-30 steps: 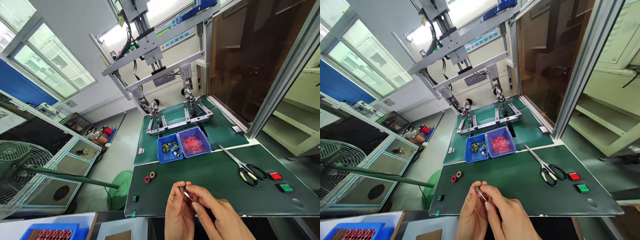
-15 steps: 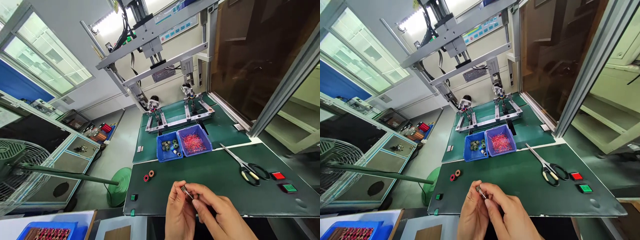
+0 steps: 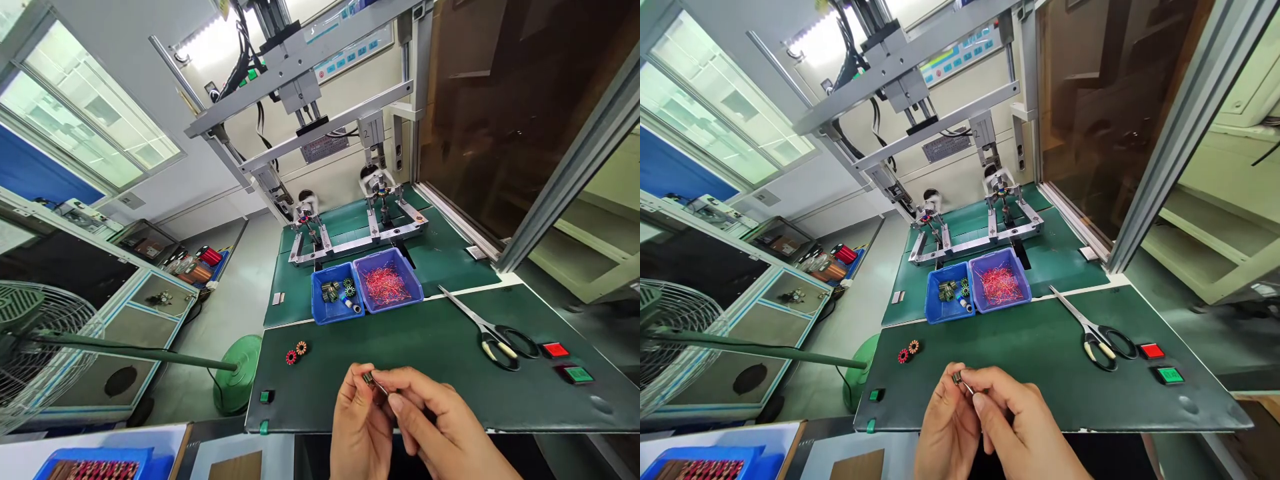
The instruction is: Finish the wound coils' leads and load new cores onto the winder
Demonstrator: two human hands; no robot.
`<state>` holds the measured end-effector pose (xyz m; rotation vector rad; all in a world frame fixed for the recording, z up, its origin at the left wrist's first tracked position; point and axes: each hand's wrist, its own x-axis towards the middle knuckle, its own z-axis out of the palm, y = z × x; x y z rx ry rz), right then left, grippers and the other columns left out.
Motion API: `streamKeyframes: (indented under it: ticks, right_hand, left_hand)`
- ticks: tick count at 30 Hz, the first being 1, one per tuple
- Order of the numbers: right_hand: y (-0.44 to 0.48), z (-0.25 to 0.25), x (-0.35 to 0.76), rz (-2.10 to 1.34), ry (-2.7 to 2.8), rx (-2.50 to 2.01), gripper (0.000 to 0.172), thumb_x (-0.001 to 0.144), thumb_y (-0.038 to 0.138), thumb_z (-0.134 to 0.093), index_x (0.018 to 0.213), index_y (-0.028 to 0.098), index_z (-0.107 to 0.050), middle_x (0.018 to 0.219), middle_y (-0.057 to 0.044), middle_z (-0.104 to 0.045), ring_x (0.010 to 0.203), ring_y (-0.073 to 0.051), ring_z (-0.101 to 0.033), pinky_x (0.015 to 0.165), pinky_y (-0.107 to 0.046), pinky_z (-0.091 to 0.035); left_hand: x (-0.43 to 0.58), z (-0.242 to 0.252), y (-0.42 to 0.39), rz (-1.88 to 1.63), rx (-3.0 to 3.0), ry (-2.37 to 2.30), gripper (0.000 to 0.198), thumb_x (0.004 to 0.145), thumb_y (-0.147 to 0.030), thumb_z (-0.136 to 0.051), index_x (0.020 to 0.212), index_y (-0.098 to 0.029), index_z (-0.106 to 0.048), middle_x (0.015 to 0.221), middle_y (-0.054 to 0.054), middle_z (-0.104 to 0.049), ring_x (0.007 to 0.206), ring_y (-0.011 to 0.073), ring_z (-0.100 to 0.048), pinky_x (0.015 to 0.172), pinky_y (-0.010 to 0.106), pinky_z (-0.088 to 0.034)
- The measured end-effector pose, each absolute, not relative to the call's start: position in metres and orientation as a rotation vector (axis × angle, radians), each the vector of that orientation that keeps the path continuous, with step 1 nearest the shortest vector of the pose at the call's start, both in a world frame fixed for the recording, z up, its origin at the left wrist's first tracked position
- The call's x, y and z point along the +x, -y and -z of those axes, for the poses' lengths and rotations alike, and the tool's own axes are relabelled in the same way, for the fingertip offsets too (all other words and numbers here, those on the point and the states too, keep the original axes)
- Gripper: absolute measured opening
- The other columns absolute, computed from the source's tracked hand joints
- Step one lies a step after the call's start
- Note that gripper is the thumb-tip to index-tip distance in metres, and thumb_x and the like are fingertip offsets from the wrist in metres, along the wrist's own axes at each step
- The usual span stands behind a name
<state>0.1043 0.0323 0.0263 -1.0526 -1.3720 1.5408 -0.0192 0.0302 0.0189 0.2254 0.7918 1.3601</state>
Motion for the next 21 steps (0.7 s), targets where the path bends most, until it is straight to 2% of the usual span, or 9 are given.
streamKeyframes:
  ticks: [3,7,12,21]
  right_hand:
    - [-0.032,-0.029,0.106,-1.683,1.312,-1.069,0.055,0.097,0.061,-0.044,0.125,0.018,-0.063,0.056,0.005,-0.050,0.036,-0.006,-0.034,0.033,-0.015,-0.030]
    - [-0.030,-0.030,0.106,-1.699,1.297,-1.138,0.053,0.096,0.059,-0.048,0.128,0.019,-0.061,0.059,0.005,-0.051,0.038,-0.005,-0.036,0.035,-0.015,-0.031]
    - [-0.028,-0.035,0.107,-1.733,1.218,-1.145,0.052,0.093,0.060,-0.052,0.124,0.020,-0.063,0.057,0.005,-0.051,0.038,-0.006,-0.035,0.035,-0.015,-0.030]
    - [-0.030,-0.022,0.109,-1.723,1.293,-1.051,0.068,0.092,0.071,-0.043,0.126,0.015,-0.060,0.054,0.005,-0.053,0.033,-0.005,-0.032,0.031,-0.015,-0.026]
  left_hand:
    - [-0.020,-0.015,-0.030,-1.363,0.212,-0.804,0.021,0.072,-0.031,-0.087,0.088,-0.021,-0.077,0.078,0.004,-0.074,0.071,0.0149,-0.068,0.067,0.024,-0.056]
    - [-0.021,-0.013,-0.030,-1.379,0.242,-0.829,0.022,0.071,-0.030,-0.087,0.088,-0.022,-0.076,0.075,0.003,-0.072,0.071,0.0141,-0.068,0.068,0.023,-0.055]
    - [-0.018,-0.019,-0.031,-1.413,0.278,-0.867,0.023,0.069,-0.030,-0.089,0.084,-0.020,-0.076,0.072,0.002,-0.071,0.067,0.0129,-0.067,0.067,0.022,-0.056]
    - [-0.015,-0.032,-0.031,-1.445,0.292,-0.959,0.027,0.059,-0.028,-0.094,0.077,-0.019,-0.077,0.072,-0.001,-0.071,0.064,0.0129,-0.069,0.064,0.022,-0.056]
